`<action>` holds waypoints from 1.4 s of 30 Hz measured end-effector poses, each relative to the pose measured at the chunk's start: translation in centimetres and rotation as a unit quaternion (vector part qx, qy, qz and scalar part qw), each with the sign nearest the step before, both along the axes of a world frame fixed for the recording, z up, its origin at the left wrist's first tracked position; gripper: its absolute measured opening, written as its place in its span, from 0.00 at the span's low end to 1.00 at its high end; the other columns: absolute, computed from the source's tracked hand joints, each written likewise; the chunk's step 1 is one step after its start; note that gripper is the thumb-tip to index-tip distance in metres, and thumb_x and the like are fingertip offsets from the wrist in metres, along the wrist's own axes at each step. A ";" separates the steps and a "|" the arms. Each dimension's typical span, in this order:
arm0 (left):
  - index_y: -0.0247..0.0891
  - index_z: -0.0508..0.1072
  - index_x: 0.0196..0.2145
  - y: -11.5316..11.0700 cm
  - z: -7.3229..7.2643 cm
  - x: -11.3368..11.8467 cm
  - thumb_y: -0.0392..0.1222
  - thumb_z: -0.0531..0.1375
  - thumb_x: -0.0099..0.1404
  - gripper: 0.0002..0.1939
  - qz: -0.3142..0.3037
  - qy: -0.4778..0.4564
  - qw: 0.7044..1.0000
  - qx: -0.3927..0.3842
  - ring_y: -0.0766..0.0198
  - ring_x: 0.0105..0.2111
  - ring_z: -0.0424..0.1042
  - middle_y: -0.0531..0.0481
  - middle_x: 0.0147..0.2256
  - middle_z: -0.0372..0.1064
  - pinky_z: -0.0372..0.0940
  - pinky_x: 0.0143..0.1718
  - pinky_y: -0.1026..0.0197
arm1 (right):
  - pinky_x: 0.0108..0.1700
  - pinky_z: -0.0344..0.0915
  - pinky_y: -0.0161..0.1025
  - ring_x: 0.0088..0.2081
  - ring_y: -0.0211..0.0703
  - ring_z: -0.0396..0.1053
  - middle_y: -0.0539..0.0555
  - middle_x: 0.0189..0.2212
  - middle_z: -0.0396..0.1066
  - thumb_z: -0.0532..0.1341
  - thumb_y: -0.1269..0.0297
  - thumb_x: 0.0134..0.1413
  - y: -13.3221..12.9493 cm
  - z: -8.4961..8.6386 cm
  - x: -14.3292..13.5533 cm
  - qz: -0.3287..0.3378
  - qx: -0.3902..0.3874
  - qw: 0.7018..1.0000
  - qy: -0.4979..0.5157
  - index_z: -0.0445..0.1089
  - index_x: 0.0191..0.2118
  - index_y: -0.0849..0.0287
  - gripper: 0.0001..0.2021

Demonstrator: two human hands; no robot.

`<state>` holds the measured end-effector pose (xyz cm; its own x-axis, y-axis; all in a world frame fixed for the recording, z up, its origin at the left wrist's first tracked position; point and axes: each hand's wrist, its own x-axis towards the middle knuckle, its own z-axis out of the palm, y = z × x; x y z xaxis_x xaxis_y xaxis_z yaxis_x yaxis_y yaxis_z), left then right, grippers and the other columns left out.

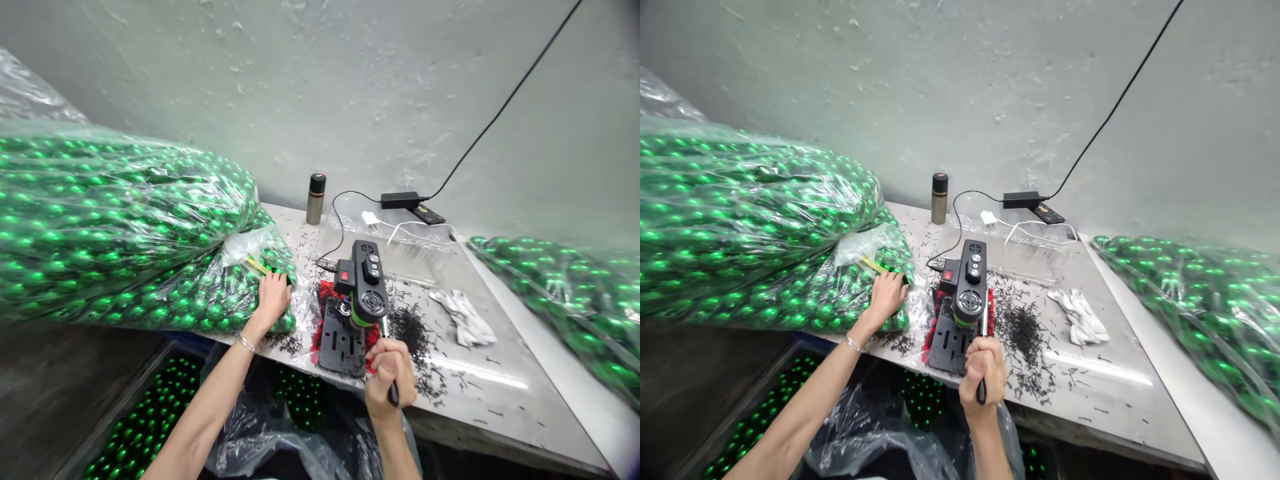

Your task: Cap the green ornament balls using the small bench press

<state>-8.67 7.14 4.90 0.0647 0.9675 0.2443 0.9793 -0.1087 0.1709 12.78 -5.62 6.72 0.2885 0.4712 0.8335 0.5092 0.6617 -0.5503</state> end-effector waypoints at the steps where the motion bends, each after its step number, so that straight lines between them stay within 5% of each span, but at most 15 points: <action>1: 0.27 0.73 0.46 1.0 0.2 0.2 0.38 0.55 0.67 0.13 0.002 0.007 1.000 -0.022 0.43 0.47 0.68 0.32 0.43 0.72 0.61 0.50 0.45 | 0.28 0.60 0.36 0.26 0.33 0.63 0.49 0.25 0.62 0.51 0.76 0.61 -0.1 0.0 0.1 -0.001 -0.006 1.000 -0.003 0.59 0.23 0.59 0.15; 10: 0.30 0.72 0.46 2.7 -0.3 1.6 0.41 0.56 0.68 0.13 -0.034 -0.062 0.993 -0.093 0.49 0.43 0.73 0.35 0.45 0.71 0.67 0.44 0.53 | 0.28 0.59 0.36 0.26 0.35 0.63 0.49 0.26 0.62 0.49 0.74 0.62 -0.1 -0.3 -0.1 -0.003 -0.006 1.000 -0.011 0.59 0.24 0.58 0.15; 12: 0.30 0.71 0.50 2.1 0.1 1.0 0.42 0.57 0.68 0.16 -0.033 -0.152 0.982 -0.102 0.52 0.43 0.74 0.37 0.46 0.72 0.67 0.45 0.53 | 0.28 0.59 0.36 0.26 0.35 0.63 0.49 0.25 0.62 0.49 0.73 0.63 -0.1 -0.3 -0.1 -0.001 -0.004 1.000 -0.014 0.59 0.24 0.57 0.15; 14: 0.32 0.68 0.55 0.9 0.7 0.3 0.45 0.57 0.67 0.21 -0.040 -0.349 0.927 -0.133 0.55 0.42 0.75 0.39 0.47 0.72 0.69 0.46 0.53 | 0.27 0.59 0.36 0.26 0.35 0.63 0.49 0.25 0.61 0.49 0.73 0.63 -0.1 -0.4 -0.1 0.003 -0.001 1.000 -0.015 0.58 0.24 0.57 0.15; 16: 0.35 0.66 0.58 -1.0 1.2 -0.2 0.48 0.58 0.66 0.26 -0.051 -0.561 0.807 -0.177 0.58 0.40 0.76 0.42 0.46 0.73 0.70 0.46 0.54 | 0.27 0.60 0.36 0.26 0.35 0.63 0.49 0.25 0.61 0.49 0.73 0.63 -0.1 -0.4 -0.1 0.008 0.002 1.000 -0.012 0.58 0.24 0.57 0.15; 19: 0.37 0.67 0.57 -4.2 1.4 0.1 0.48 0.64 0.60 0.29 -0.045 -0.716 0.663 -0.217 0.61 0.37 0.76 0.45 0.42 0.74 0.71 0.44 0.57 | 0.28 0.60 0.36 0.26 0.36 0.63 0.49 0.25 0.61 0.50 0.73 0.62 -0.1 -0.4 -0.1 0.010 -0.001 1.000 -0.004 0.59 0.24 0.57 0.14; 22: 0.36 0.69 0.51 -6.7 0.7 1.6 0.48 0.68 0.55 0.28 -0.032 -0.747 0.621 -0.234 0.62 0.35 0.76 0.48 0.38 0.74 0.71 0.42 0.59 | 0.28 0.60 0.37 0.27 0.36 0.63 0.49 0.25 0.61 0.50 0.73 0.62 -0.2 0.0 -0.1 0.007 -0.008 1.000 -0.007 0.59 0.24 0.57 0.14; 24: 0.36 0.71 0.47 -7.7 -0.1 3.0 0.49 0.68 0.55 0.25 -0.048 -0.716 0.651 -0.248 0.62 0.36 0.76 0.48 0.37 0.74 0.71 0.42 0.59 | 0.28 0.60 0.37 0.27 0.36 0.63 0.49 0.25 0.61 0.50 0.73 0.63 -0.3 0.3 -0.1 0.006 -0.013 1.000 -0.014 0.58 0.24 0.57 0.14; 27: 0.36 0.73 0.47 -8.4 -1.3 4.8 0.51 0.65 0.58 0.23 -0.098 -0.602 0.751 -0.252 0.62 0.34 0.74 0.48 0.37 0.75 0.70 0.39 0.59 | 0.28 0.60 0.37 0.27 0.36 0.63 0.49 0.26 0.62 0.50 0.72 0.63 -0.4 0.7 0.0 0.006 -0.019 0.999 -0.029 0.58 0.25 0.57 0.14; 30: 0.37 0.73 0.51 -8.4 -2.1 6.2 0.50 0.60 0.62 0.22 -0.146 -0.469 0.849 -0.197 0.61 0.32 0.73 0.46 0.40 0.76 0.70 0.38 0.58 | 0.28 0.60 0.37 0.27 0.36 0.62 0.49 0.26 0.62 0.49 0.72 0.63 -0.5 0.9 0.1 0.005 -0.022 0.999 -0.045 0.58 0.25 0.57 0.14; 32: 0.37 0.73 0.51 -8.1 -2.4 6.9 0.47 0.60 0.63 0.20 -0.169 -0.402 0.888 -0.147 0.59 0.36 0.74 0.44 0.44 0.75 0.70 0.41 0.56 | 0.28 0.60 0.36 0.27 0.36 0.63 0.49 0.26 0.61 0.49 0.72 0.63 -0.5 0.9 0.1 0.003 -0.020 0.999 -0.050 0.58 0.26 0.57 0.14; 37: 0.36 0.72 0.49 -7.5 -2.5 7.9 0.43 0.60 0.65 0.17 -0.216 -0.320 0.919 -0.079 0.53 0.46 0.74 0.40 0.46 0.74 0.68 0.49 0.52 | 0.29 0.61 0.36 0.27 0.36 0.62 0.49 0.26 0.61 0.48 0.71 0.64 -0.5 0.8 0.1 0.002 -0.021 0.999 -0.048 0.57 0.25 0.56 0.14; 42: 0.36 0.71 0.50 -7.7 -3.0 8.3 0.43 0.59 0.66 0.16 -0.226 -0.308 0.923 -0.046 0.52 0.46 0.74 0.40 0.45 0.74 0.69 0.48 0.51 | 0.29 0.61 0.37 0.27 0.36 0.63 0.49 0.26 0.61 0.48 0.70 0.65 -0.6 0.8 0.0 0.003 -0.031 0.998 -0.046 0.58 0.26 0.56 0.14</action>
